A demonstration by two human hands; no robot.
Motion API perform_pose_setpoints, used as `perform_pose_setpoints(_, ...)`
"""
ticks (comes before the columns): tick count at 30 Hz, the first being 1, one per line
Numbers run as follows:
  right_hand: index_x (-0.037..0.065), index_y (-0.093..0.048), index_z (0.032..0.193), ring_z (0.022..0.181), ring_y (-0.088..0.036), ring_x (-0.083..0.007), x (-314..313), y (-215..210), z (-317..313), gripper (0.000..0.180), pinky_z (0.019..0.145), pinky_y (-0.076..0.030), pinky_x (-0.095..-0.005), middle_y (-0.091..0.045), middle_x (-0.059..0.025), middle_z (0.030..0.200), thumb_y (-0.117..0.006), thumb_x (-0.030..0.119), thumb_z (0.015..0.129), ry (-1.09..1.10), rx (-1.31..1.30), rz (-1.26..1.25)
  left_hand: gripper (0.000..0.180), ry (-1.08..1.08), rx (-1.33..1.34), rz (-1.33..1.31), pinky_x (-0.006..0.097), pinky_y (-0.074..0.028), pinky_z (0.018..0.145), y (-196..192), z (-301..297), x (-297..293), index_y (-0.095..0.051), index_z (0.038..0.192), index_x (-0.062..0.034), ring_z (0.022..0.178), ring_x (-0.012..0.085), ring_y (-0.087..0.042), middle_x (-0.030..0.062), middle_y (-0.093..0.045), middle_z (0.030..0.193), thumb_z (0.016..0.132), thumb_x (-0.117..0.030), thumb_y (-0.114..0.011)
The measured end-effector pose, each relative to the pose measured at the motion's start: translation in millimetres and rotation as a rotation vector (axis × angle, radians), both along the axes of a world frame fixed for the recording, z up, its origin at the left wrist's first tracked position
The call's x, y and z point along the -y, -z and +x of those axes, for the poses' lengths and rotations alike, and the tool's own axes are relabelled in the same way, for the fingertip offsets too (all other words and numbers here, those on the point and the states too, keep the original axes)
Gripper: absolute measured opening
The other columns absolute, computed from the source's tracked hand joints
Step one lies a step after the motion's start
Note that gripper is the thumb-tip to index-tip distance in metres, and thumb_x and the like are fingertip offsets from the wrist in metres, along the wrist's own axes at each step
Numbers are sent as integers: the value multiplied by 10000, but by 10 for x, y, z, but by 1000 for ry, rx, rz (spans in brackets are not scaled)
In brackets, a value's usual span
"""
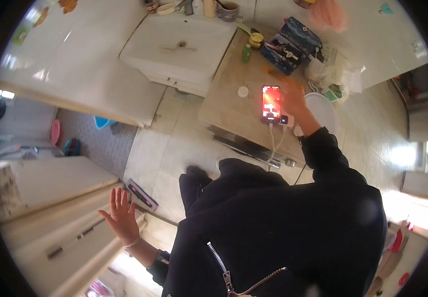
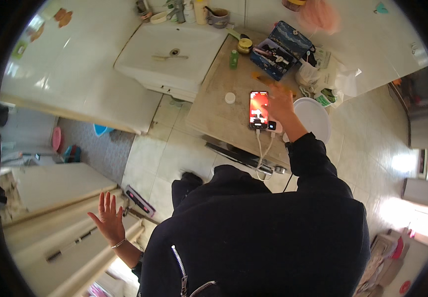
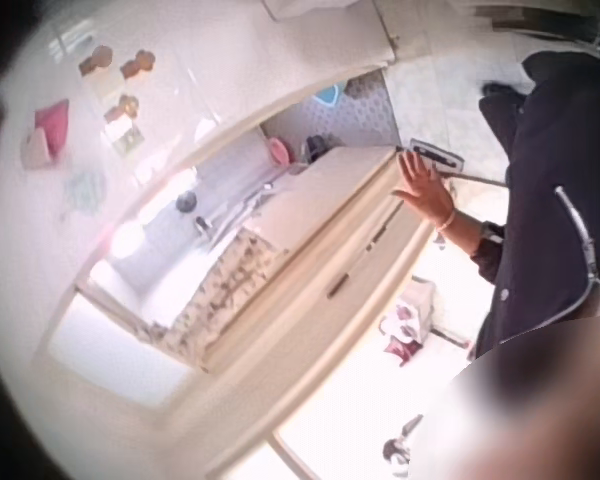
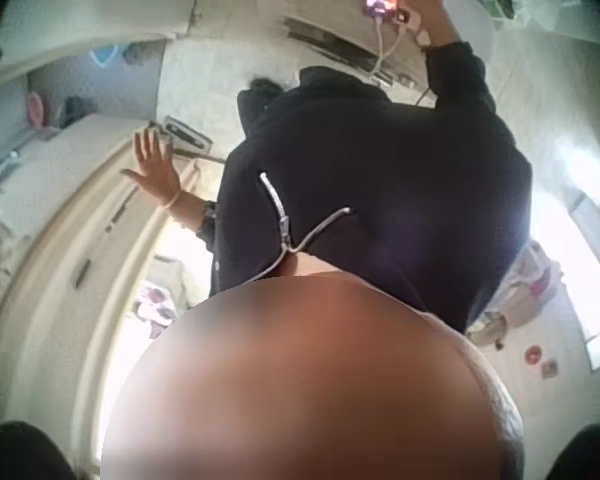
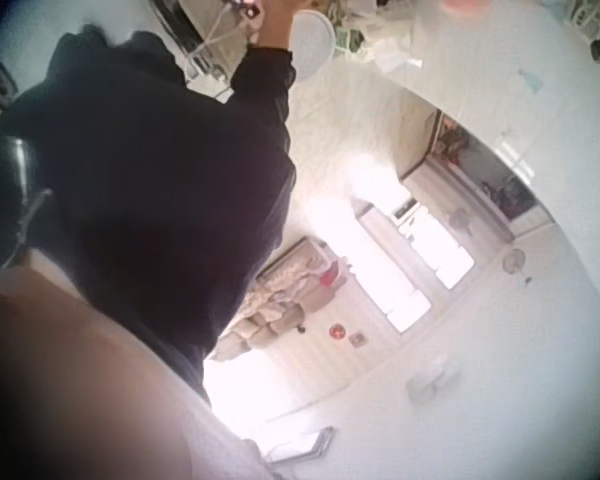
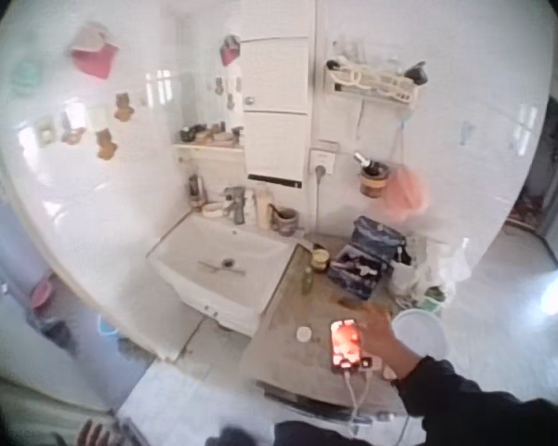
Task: The person washes a pair of purple slippers at a bathroom sink, then carries them to a balcony and places them on the windowsill. After returning to the bathroom to dry hands, the person walks to the living room, picks up a phone, and sorts small items from a basket into a drawer.
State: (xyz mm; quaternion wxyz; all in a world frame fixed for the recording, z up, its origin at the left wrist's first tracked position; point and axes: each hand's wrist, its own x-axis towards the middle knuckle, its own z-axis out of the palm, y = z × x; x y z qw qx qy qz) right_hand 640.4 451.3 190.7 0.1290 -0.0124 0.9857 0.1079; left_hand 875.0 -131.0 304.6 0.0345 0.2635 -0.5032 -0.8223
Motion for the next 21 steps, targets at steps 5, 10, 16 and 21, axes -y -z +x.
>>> perform_pose_setpoints(5, 198, -417, 1394, 1422, -167, -274, 164, -102, -99, 594, 1115, -185, -549, -246, -80, 1517, -574, 445, 878, 383, -360, -33, 828, 214, -19, -26, 509, -73, 1108, 97, -1496, 703, -341, 1444, -127, 1398, 239, -245, 74, -325, 1499, 888, -726, -208)
perform_pose_setpoints(10, 176, -431, 1380, 1418, -181, -291, 710, -126, 138, 568, 1088, -203, -596, -241, -105, 1517, -566, 426, 888, 651, -427, -203, 849, 362, -7, 12, 490, -78, 1103, 47, -2937, 1237, -319, 1450, -97, 1404, 244, -235, 101, -311, 1505, 890, -725, -202)
perform_pose_setpoints(16, 167, -444, 1366, 1403, -211, -347, 1723, -370, -109, 567, 1082, -240, -552, -266, -170, 1500, -614, 370, 864, 629, -359, -404, 825, 702, -13, 111, 454, -96, 1110, 152, -4304, 1334, -316, 1447, -83, 1407, 245, -206, 131, -319, 1491, 908, -698, -205)
perform_pose_setpoints(21, 96, -435, 1368, 1362, -302, -347, 2314, -720, -1017, 543, 1095, -276, -397, -322, -187, 1469, -608, 292, 891, 458, -375, -755, 827, 812, -10, 303, 445, -122, 1122, 398, -5438, 911, -308, 1443, -56, 1402, 254, -221, 147, -316, 1488, 913, -685, -225)
